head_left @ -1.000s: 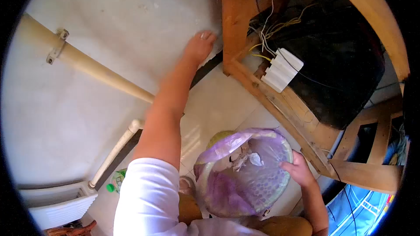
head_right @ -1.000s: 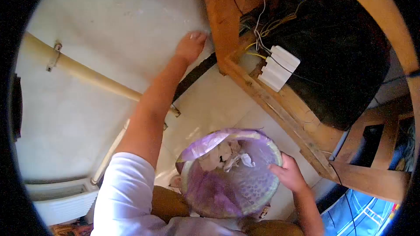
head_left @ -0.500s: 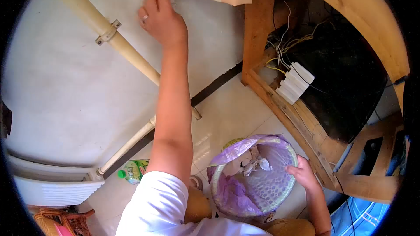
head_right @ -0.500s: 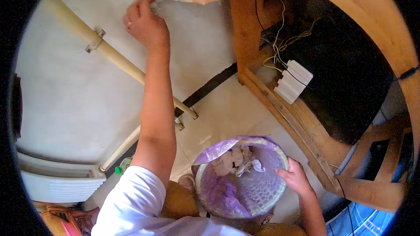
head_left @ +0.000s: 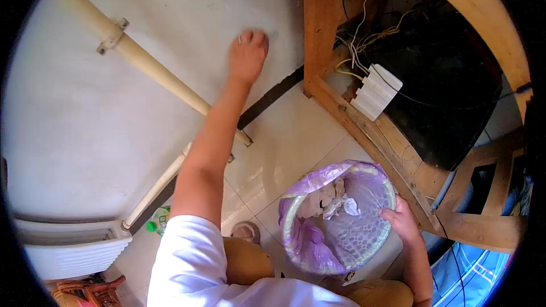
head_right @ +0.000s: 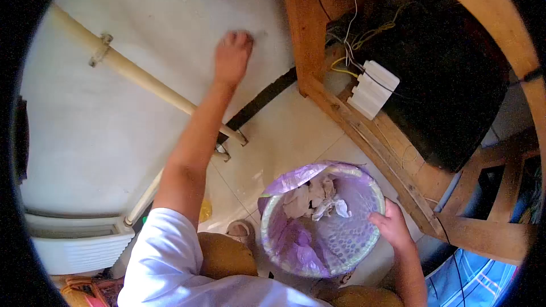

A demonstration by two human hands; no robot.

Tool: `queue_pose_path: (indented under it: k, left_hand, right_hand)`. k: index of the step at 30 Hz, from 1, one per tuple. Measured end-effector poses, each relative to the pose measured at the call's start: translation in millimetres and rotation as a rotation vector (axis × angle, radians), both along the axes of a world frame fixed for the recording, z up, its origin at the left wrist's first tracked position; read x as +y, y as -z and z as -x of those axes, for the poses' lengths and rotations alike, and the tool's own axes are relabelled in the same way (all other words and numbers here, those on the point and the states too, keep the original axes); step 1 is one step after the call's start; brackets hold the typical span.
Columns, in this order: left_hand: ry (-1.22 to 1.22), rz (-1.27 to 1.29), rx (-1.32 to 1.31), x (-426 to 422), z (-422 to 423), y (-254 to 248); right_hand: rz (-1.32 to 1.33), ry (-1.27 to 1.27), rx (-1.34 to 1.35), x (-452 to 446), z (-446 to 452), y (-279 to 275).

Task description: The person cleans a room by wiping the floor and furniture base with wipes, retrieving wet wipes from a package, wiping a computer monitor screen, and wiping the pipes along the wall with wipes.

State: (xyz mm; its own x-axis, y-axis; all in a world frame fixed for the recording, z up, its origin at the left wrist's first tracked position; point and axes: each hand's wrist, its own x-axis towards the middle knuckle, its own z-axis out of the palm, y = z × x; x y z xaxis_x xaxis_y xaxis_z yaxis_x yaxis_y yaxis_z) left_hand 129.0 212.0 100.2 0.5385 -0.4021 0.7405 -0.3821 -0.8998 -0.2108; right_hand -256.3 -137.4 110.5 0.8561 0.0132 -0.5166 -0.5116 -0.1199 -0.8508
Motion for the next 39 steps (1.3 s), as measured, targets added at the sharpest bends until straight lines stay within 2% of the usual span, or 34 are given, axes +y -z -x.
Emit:
queue_pose_path:
  k: [1, 2, 5, 7, 10, 11, 13, 15, 17, 18, 20, 24, 25, 27, 29, 32, 35, 37, 39]
  left_hand:
    - [0.043, -0.090, -0.118, -9.1, 2.8, -37.3]
    - [0.083, -0.114, -0.163, -15.2, -5.2, -53.8]
    - [0.141, -0.198, -0.231, -34.1, -24.7, -47.7]
    - [0.155, -0.206, -0.149, -46.8, -29.7, -19.1]
    - [0.182, -0.380, 0.232, -53.7, -41.6, 55.0]
    - [0.197, -0.370, 0.248, -57.8, -39.5, 77.8]
    - [0.158, -0.196, 0.387, -63.6, -26.6, 111.2]
    - [0.199, -0.138, 0.508, -67.9, -13.2, 124.5]
    - [0.046, -0.027, 0.852, -76.5, -1.7, 130.6]
    - [0.050, -0.024, 0.860, -75.7, -3.0, 148.5]
    - [0.183, -0.199, 0.808, -71.1, -10.1, 205.3]
    - [0.217, -0.118, 0.924, -69.9, -14.3, 260.6]
    - [0.248, -0.120, 0.841, -68.7, -15.6, 269.7]
    - [0.269, -0.126, 0.772, -64.6, -10.2, 272.5]
    - [0.151, -0.151, 0.997, -72.2, -14.0, 258.1]
    - [0.049, -0.165, 0.932, -60.5, 12.7, 239.9]
    - [-0.049, -0.158, 0.766, -25.8, 65.0, 257.5]
    - [-0.137, -0.166, 0.884, -8.1, 107.4, 239.1]
    - [-0.158, -0.045, 0.950, 4.7, 155.5, 227.2]
  right_hand:
    - [0.004, 0.001, 0.017, -0.7, 0.2, 3.5]
    - [0.001, -0.020, -0.003, -1.8, 1.6, 8.8]
    - [0.026, -0.044, -0.007, 2.3, -2.0, 12.3]
    - [0.065, -0.032, 0.021, -1.1, -1.5, 12.9]
    - [0.070, -0.028, 0.107, -5.5, 5.4, 8.8]
    - [0.071, 0.001, 0.153, -4.5, 6.6, 4.7]
    - [0.084, 0.032, 0.213, -2.3, 8.6, 4.1]
    - [0.120, 0.063, 0.175, 2.1, 13.9, 7.7]
    - [0.086, 0.092, 0.192, 6.7, 15.8, 8.9]
    - [0.047, 0.121, 0.193, 8.2, 14.8, 9.2]
    - [0.049, 0.125, 0.209, 11.6, 11.4, 7.4]
    - [0.078, 0.142, 0.243, 18.9, 4.9, 4.6]
    - [0.074, 0.140, 0.254, 18.2, 3.0, 7.1]
    - [0.037, 0.108, 0.289, 18.3, 2.3, 11.4]
    - [0.040, 0.109, 0.248, 21.8, -2.3, 13.3]
    - [0.087, 0.096, 0.213, 13.3, -8.4, 10.1]
    - [0.107, 0.114, 0.207, 6.7, -13.4, -0.9]
    - [0.081, 0.145, 0.199, 4.8, -12.6, 0.9]
    - [0.219, 0.158, 0.023, -4.8, -12.2, 8.6]
